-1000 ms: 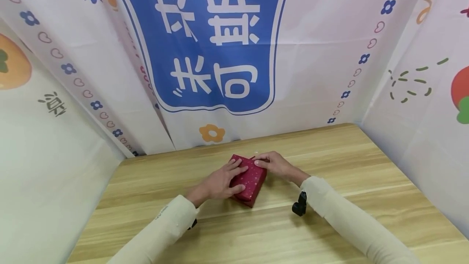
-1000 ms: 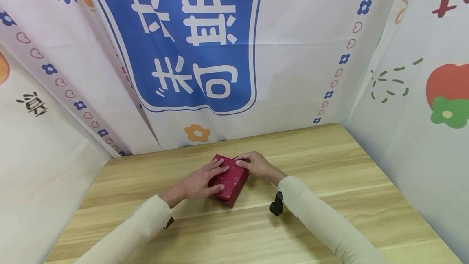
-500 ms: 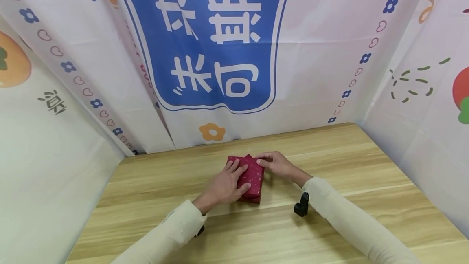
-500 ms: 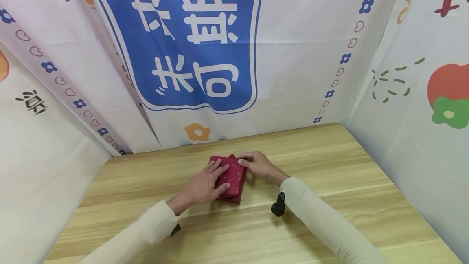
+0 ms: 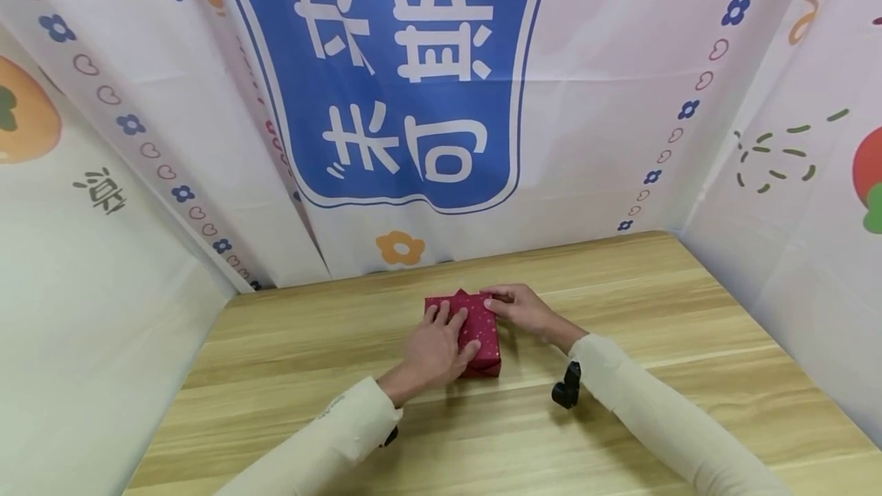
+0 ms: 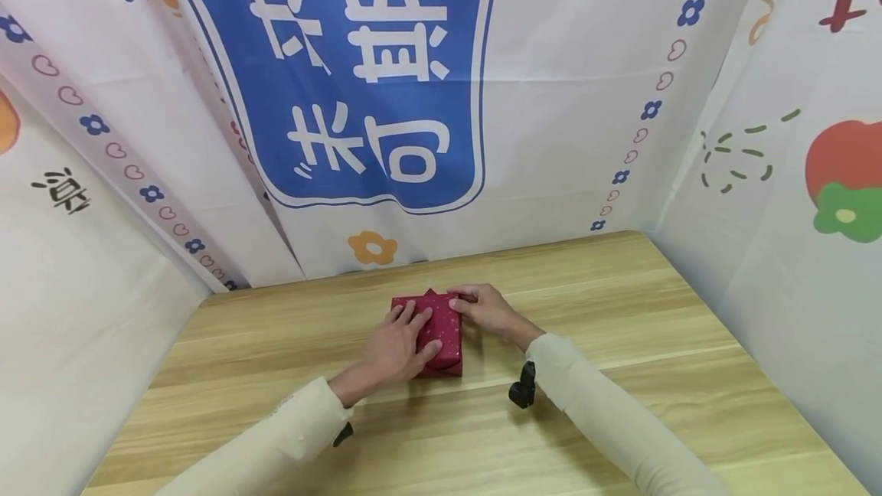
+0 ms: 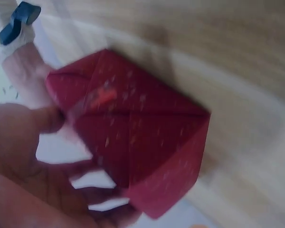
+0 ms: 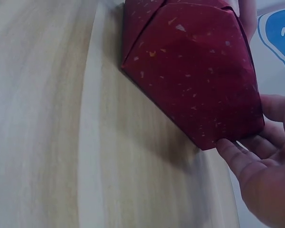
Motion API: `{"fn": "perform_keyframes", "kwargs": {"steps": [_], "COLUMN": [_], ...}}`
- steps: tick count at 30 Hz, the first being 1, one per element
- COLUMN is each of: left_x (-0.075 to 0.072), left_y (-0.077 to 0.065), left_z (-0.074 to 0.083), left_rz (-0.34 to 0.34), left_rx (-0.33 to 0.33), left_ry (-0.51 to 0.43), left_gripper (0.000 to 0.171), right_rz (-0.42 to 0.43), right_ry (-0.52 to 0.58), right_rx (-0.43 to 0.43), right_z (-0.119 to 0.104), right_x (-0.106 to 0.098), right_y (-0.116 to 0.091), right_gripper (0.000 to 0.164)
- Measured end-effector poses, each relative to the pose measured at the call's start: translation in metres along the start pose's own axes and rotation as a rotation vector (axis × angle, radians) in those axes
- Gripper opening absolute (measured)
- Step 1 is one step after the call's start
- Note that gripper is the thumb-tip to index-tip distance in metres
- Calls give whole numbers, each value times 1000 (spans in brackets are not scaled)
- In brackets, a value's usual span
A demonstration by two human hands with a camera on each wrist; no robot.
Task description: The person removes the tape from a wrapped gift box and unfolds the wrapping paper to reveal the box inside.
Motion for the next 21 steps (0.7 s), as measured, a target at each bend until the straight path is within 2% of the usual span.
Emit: {"fn": "perform_keyframes", "kwargs": {"steps": [4,10,15,18,21], "left_x": [-7,-8,-3,-1,0], "left_y": [3,6,7,7,7], "left_z": [-6,-14,-16,-15,-15], "left_rz": [20,-30,-38,-38,-31], "left_rx": [87,190,180,156,138], "left_ry": [-20,-143,-168,-155,-149], "left_gripper": [60,64,67,69,68], "right_rz": [-26,-33,49,101,113], "right_ry": [6,46,-60,-147,-236], "right_rx": [2,2,-67,-138,-227], "right_z": [-1,-2,-7,-11,-15], "right_x": [1,3,0,-1,-2], "right_y": [-1,2,1,-1,-4], "right_gripper": [46,46,42,32,25]}}
Point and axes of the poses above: each hand's wrist, its own y-axis towards the middle knuckle, its own x-axis out of the palm, z = x × y, the point moved 6 cm from there along y, towards the middle knuckle, and after that the axes turned 3 degrees about y, right-handed, at the moved point
